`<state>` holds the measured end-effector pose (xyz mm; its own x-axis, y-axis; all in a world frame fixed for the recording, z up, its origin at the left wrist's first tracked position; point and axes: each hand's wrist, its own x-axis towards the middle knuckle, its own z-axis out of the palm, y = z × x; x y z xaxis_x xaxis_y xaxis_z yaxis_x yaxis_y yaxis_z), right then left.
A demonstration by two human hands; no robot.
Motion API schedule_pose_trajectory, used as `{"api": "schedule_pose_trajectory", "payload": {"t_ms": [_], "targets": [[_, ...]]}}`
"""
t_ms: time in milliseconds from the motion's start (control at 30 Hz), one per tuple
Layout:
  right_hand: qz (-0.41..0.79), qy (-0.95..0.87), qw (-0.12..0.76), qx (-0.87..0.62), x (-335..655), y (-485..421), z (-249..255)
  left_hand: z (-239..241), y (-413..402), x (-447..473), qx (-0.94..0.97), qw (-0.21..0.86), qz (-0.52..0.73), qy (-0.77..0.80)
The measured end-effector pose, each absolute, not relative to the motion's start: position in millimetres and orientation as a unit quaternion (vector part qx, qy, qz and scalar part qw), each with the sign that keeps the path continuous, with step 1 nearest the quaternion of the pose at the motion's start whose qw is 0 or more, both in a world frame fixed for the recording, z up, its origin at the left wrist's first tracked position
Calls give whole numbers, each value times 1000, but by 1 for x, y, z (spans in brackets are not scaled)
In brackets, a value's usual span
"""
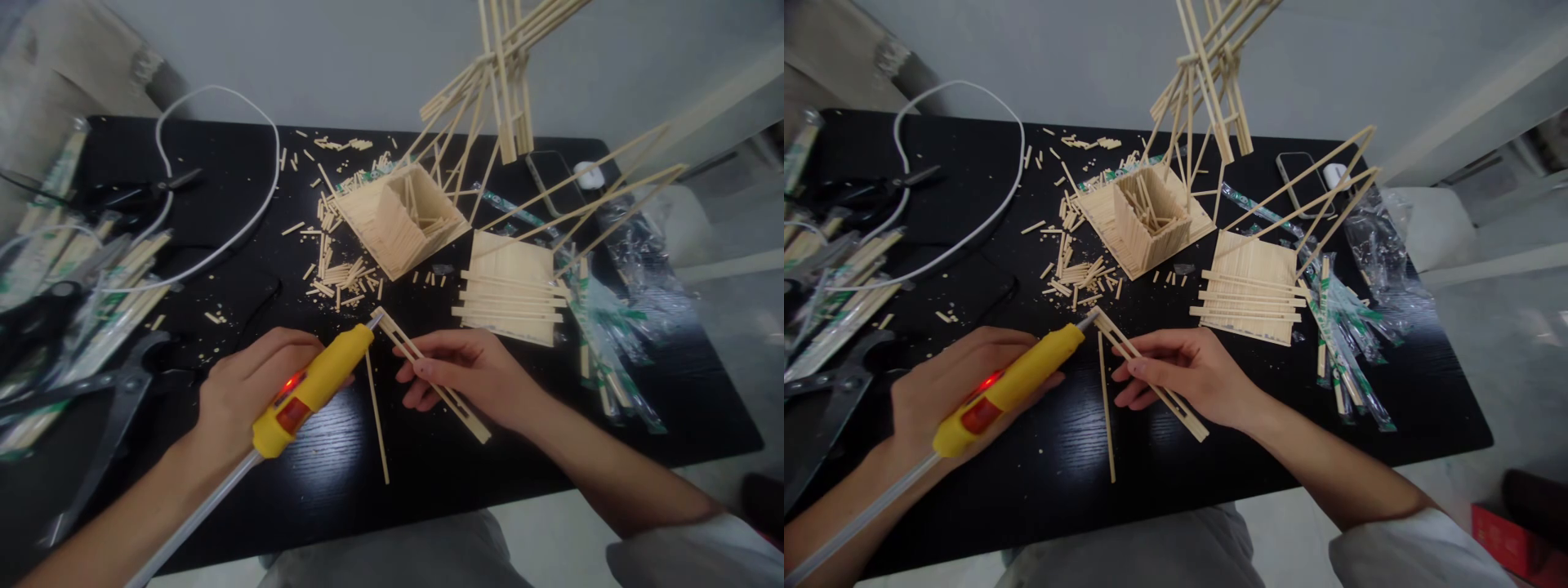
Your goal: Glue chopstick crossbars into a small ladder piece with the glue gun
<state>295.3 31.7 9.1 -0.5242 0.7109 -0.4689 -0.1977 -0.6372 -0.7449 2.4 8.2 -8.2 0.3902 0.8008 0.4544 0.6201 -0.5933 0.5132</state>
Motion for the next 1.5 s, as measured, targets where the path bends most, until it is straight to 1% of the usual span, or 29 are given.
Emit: {"api": "schedule_pose_trajectory", "payload": {"t_ms": [233, 600, 733, 900, 1067, 1267, 1500], "targets": [[811, -318, 291, -396, 294, 32, 8, -9, 7, 1, 836, 128, 325, 422], [808, -325, 276, -407, 296, 33, 8, -11, 5, 2, 833, 138, 324, 426], [816, -318, 275, -396, 296, 33, 7, -9, 5, 5, 813, 132, 346, 450], [825, -307, 275, -387, 295, 33, 6, -13, 5, 4, 849, 125, 319, 402], [823, -310, 274, -389, 296, 33, 6, -12, 9, 2, 822, 100, 339, 447], [828, -306, 282, -375, 296, 33, 5, -10, 9, 3, 829, 91, 348, 428], [827, -309, 286, -373, 296, 34, 4, -14, 8, 2, 842, 114, 327, 414]]}}
